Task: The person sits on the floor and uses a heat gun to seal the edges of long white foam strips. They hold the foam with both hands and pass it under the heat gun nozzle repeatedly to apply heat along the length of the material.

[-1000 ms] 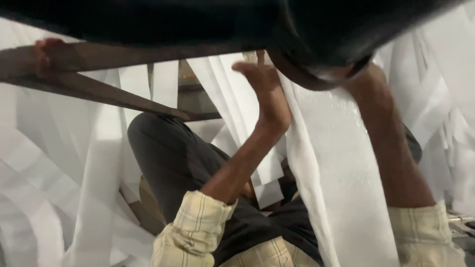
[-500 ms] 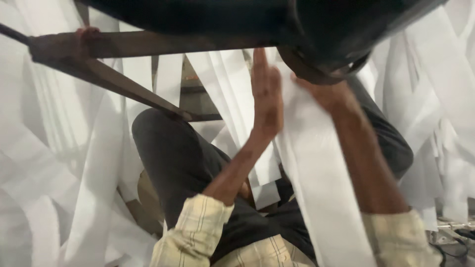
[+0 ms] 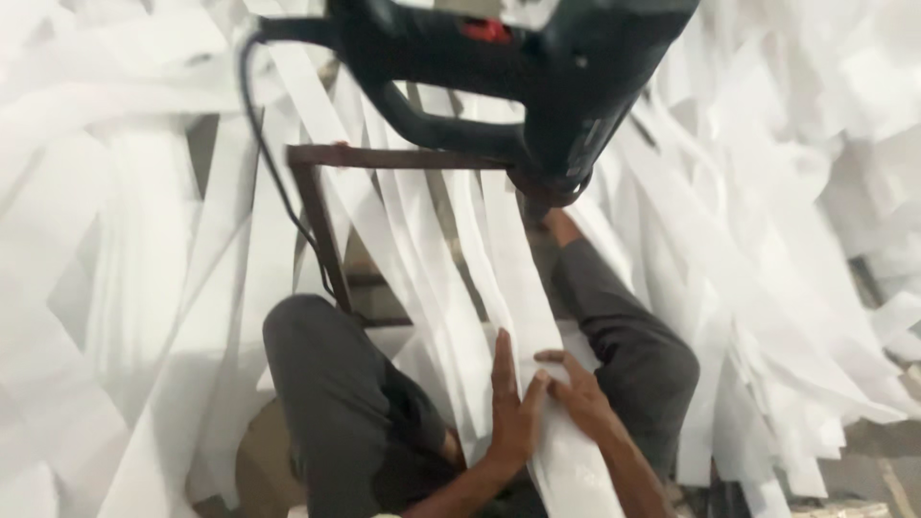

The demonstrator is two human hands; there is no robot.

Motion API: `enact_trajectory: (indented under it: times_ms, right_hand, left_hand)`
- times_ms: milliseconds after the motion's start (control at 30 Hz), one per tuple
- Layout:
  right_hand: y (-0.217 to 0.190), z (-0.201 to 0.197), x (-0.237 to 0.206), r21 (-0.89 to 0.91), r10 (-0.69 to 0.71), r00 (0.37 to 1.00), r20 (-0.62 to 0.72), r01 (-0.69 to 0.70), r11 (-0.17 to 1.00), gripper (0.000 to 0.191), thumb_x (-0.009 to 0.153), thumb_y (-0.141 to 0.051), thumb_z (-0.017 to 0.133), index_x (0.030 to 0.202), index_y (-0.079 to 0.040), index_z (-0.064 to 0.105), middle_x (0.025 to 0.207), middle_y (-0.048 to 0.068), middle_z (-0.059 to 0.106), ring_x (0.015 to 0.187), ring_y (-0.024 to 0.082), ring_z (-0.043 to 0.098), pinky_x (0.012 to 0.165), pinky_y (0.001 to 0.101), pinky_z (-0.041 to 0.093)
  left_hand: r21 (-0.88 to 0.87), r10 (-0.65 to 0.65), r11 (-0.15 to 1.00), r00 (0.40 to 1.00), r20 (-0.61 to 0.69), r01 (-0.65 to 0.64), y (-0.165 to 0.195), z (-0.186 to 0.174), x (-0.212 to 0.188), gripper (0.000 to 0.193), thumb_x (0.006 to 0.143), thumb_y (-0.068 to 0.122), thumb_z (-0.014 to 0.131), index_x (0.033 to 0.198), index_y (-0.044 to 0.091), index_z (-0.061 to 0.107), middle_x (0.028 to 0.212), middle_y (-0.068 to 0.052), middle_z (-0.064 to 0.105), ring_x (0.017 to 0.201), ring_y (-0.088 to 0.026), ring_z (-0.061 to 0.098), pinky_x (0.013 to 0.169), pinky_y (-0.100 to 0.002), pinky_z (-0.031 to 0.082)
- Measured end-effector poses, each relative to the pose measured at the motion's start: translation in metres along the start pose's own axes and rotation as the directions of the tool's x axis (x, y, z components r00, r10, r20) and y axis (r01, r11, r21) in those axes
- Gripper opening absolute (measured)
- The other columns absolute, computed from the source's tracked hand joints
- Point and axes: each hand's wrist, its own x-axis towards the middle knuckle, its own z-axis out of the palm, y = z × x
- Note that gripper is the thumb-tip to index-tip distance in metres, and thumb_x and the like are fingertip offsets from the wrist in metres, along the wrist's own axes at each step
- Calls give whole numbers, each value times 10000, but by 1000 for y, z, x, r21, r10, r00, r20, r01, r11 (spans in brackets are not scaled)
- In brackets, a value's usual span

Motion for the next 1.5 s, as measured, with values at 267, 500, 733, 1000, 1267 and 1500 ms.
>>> enact_trajectory:
  times_ms: [267,500,733,1000,1267,1500]
  right_hand:
    - [-20,63,-65,-45,106,993,-46,-108,993,367,939,-181,590,1305,-154,604,1063,117,722,938,180,669,827,324,541]
    - [-63,62,-80,-205,280,936,-213,-323,924,390,920,-269,665,1297,-169,648,1164,163,749,1064,253,695,926,363,539]
    - [-97,32,-93,-341,47,960,-276,-144,929,621,810,-196,741,1410,-190,581,1403,115,615,1223,268,603,1022,393,482]
    - [-168,23,-160,-438,292,839,-459,-500,747,764,841,-223,751,1523,-299,415,1481,114,586,1362,295,562,1134,431,426]
    - [-172,-4,-178,-656,448,786,-427,-610,445,835,924,-282,679,1648,-288,263,1459,222,568,1085,354,722,1055,473,557]
    - [0,-85,-171,-487,158,914,-373,-338,805,940,878,-215,729,1712,-146,301,1317,353,638,916,433,783,890,525,630]
  left_hand:
    - [82,-108,992,991,85,101,22,-59,-71,795,988,199,543,1640,121,95,1717,-108,129,1571,-273,175,1239,-386,205]
    - [8,-219,975,944,245,224,49,-63,-67,858,964,279,568,1627,148,40,1688,-125,115,1544,-301,213,1226,-400,257]
    - [-336,-179,877,883,434,343,43,-59,-28,707,1014,486,414,1590,109,253,1585,-142,369,1417,-308,401,1150,-413,334]
    - [-360,-242,850,891,384,385,13,-83,-5,574,1031,480,487,1141,-46,688,1082,-164,732,996,-293,696,901,-418,543]
    - [146,249,960,966,-61,-239,44,-161,-12,192,1016,103,562,1149,18,672,1099,-119,711,1007,-238,708,904,-356,586]
    - [528,489,822,741,-460,-214,26,-296,-30,269,990,-8,574,1251,-34,633,1247,-171,653,1150,-290,647,1019,-364,524]
